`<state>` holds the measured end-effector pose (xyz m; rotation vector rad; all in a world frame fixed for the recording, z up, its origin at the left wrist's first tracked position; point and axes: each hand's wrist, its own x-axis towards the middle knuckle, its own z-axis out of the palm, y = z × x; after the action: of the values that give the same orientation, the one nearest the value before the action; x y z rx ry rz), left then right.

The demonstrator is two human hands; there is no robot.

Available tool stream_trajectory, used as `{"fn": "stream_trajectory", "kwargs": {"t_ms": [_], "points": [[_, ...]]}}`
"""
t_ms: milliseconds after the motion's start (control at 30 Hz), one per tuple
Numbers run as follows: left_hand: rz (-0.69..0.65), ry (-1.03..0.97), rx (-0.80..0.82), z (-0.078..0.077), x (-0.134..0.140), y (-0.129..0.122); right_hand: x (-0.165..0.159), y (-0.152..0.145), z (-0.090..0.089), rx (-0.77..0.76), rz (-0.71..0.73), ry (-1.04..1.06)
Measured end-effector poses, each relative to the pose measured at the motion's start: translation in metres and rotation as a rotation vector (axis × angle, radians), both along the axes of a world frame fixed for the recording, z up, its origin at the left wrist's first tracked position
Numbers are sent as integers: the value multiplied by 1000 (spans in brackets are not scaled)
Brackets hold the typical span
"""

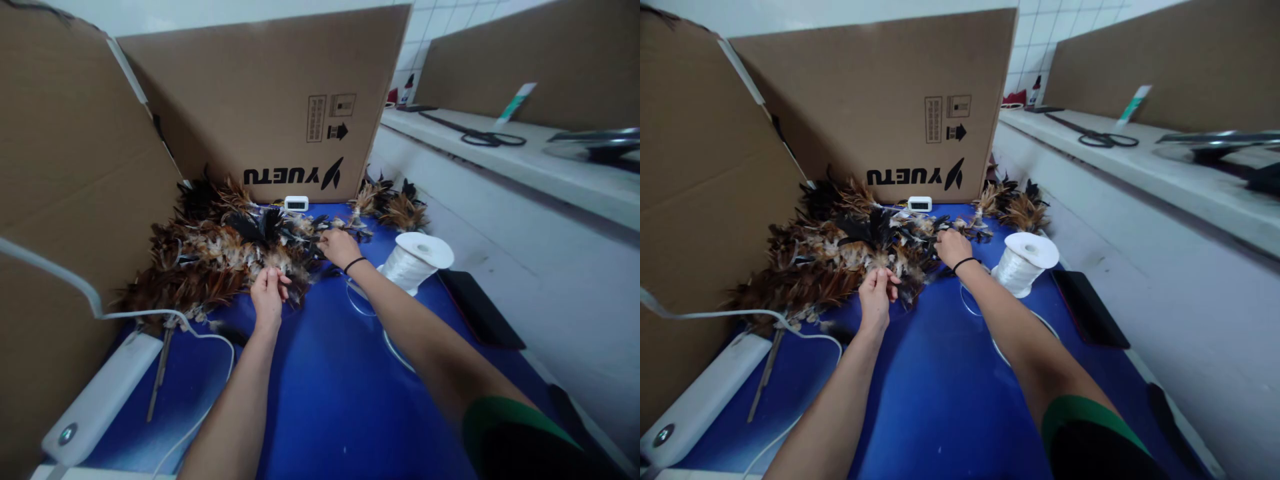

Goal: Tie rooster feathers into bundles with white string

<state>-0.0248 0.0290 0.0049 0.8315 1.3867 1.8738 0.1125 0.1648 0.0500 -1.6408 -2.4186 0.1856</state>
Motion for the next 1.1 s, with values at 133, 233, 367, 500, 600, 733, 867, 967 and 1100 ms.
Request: {"fn": "stream_trajectory", "kwargs": {"t_ms": [133, 233, 367, 500, 600, 733, 867, 967, 1100], "points": [[-1, -6, -20, -1, 0, 0, -29, 4, 4, 68, 114, 109], [-10, -27, -20, -2, 0, 0, -49, 11, 3, -11, 102, 160], [-31, -92, -17, -1, -1, 0, -57, 17, 1, -62, 35, 275], [-70, -159, 7, 0, 0, 1, -49, 12, 3, -130, -21, 500], [-108, -196, 24, 1, 1, 1, -40, -2, 7, -220, -17, 694], [-175, -235, 60, 1, 2, 1, -31, -30, 12, -430, 80, 1074], [-263, -256, 70, 1, 3, 0, -25, -57, 15, -584, 181, 1368], [-350, -266, 72, 2, 4, -1, -23, -71, 15, -542, 212, 1359], [-409, -269, 60, 3, 6, -2, -23, -78, 10, -467, 204, 1310]]}}
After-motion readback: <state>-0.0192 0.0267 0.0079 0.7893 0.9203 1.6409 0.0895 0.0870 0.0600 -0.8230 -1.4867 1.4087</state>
